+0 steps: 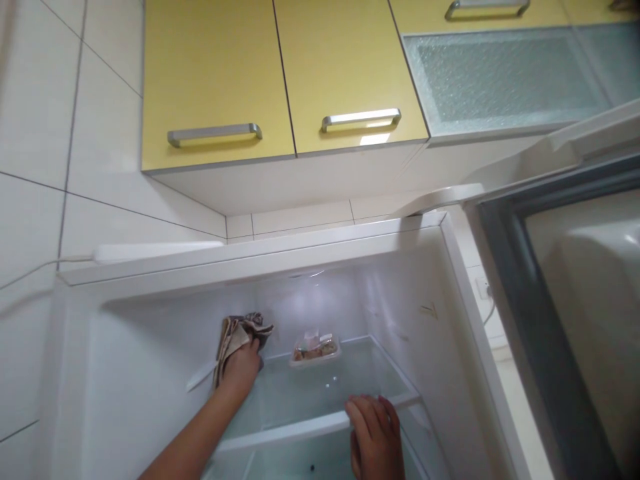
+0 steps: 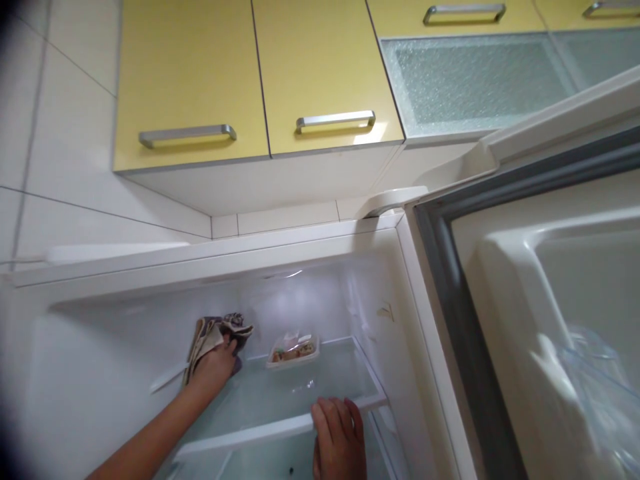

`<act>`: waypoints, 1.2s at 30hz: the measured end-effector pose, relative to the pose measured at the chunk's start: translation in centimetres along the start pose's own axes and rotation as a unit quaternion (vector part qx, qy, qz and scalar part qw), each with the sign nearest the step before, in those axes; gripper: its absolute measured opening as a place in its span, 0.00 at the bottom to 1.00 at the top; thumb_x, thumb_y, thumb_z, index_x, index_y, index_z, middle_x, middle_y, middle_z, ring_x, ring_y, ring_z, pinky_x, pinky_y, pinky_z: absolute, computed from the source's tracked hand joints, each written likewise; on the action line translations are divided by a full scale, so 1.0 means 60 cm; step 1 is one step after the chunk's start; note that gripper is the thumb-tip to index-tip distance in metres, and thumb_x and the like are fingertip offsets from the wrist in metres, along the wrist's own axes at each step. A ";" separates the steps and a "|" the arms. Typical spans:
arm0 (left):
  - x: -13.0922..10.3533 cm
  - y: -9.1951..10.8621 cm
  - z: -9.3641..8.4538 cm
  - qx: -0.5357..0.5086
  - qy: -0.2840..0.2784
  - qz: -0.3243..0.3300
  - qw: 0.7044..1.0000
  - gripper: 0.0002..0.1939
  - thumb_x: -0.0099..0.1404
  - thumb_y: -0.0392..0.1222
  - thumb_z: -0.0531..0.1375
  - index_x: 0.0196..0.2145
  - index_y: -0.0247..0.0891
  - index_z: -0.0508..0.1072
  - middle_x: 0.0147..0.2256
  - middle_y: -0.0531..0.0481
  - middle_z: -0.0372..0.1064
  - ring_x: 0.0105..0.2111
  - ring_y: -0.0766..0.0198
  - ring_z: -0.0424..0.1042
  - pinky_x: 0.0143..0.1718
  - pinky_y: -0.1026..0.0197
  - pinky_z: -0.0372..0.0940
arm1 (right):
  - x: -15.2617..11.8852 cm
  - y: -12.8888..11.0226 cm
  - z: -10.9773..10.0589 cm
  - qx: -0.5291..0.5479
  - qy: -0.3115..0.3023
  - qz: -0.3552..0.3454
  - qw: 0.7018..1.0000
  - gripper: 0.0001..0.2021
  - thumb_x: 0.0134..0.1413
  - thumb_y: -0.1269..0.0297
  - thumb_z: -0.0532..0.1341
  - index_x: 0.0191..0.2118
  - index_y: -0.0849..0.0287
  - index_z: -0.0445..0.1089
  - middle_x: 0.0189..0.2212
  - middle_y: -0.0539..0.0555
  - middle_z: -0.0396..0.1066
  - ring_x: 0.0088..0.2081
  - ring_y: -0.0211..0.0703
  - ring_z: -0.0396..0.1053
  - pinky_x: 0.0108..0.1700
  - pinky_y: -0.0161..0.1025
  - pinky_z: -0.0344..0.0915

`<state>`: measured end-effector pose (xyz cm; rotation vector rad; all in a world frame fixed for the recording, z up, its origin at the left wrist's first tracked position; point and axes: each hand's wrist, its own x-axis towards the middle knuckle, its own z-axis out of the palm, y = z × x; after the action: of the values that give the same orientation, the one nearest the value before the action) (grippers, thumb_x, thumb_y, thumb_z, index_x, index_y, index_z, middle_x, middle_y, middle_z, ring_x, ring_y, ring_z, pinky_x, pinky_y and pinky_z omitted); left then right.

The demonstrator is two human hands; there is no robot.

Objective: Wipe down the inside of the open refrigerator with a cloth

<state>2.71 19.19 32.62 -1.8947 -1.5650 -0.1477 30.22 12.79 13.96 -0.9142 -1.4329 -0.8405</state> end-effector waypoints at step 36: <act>-0.194 -0.007 -0.199 -0.062 -0.046 -0.019 0.997 0.23 0.59 0.24 0.47 0.42 0.28 0.79 0.52 0.29 0.73 0.61 0.43 0.66 0.60 0.42 0.62 | 0.024 -0.036 -0.057 0.066 -0.057 0.067 0.994 0.30 0.44 0.81 0.58 0.54 0.52 0.69 0.49 0.50 0.77 0.53 0.47 0.69 0.65 0.47 0.52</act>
<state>2.90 2.94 36.42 -1.9931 -1.6900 -0.1801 29.73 8.88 15.62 -0.9577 -1.4891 -0.5936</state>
